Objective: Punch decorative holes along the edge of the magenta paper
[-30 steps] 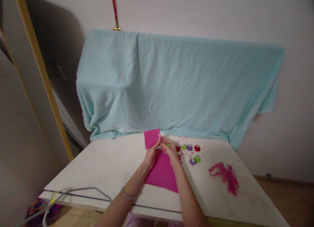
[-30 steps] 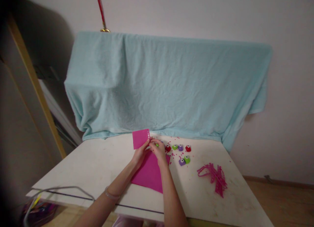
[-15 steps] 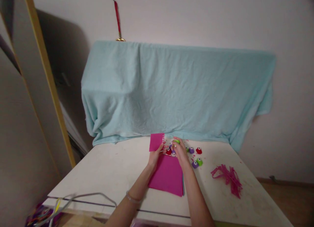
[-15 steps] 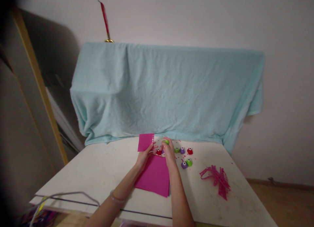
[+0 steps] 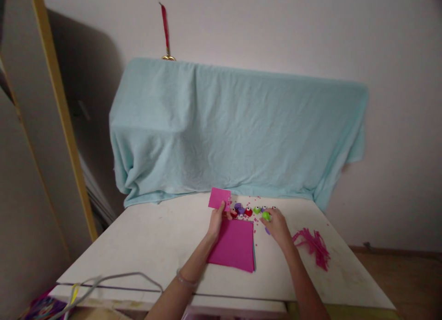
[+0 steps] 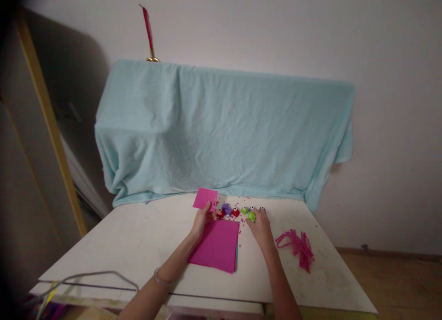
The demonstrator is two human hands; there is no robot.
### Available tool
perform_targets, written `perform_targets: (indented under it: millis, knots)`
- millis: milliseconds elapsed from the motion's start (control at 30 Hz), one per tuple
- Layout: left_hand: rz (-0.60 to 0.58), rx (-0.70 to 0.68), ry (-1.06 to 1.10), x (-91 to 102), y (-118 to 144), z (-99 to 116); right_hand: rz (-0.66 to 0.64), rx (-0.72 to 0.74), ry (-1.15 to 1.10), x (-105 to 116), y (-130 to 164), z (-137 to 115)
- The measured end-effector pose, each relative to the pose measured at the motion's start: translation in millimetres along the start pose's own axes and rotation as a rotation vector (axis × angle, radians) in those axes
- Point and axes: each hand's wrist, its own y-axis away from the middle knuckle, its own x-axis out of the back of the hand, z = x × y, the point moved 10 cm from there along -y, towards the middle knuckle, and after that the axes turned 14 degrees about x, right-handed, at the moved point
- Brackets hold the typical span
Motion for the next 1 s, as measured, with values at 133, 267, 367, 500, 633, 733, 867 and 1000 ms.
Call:
perform_targets:
  millis: [133, 267, 367, 500, 633, 733, 867, 1000]
  knots:
    - [-0.020, 0.017, -0.003, 0.5, 1, -4, -0.075, 0.040, 0.029, -6, 2, -13]
    - [-0.042, -0.005, -0.065, -2.4, 1, -2, -0.150, 0.069, 0.102, -8, 3, -29]
    - [-0.046, -0.028, -0.146, -5.5, 2, 1, -0.211, 0.051, 0.208, -12, 2, -32]
    - [-0.021, -0.026, -0.170, -5.7, 3, 5, -0.267, 0.023, 0.267, -23, 2, -32]
    - [-0.027, 0.021, -0.090, -4.3, 3, 2, -0.179, 0.008, 0.232, -17, -1, -33]
    - [-0.017, 0.064, 0.003, 0.4, 2, -2, 0.033, -0.011, 0.215, 15, -7, -27]
    - [-0.004, 0.092, 0.042, 3.0, -2, -8, 0.155, -0.048, 0.248, 48, -18, -3]
    - [-0.051, 0.075, 0.061, -4.7, -6, -10, -0.084, -0.059, 0.243, 21, -29, 16]
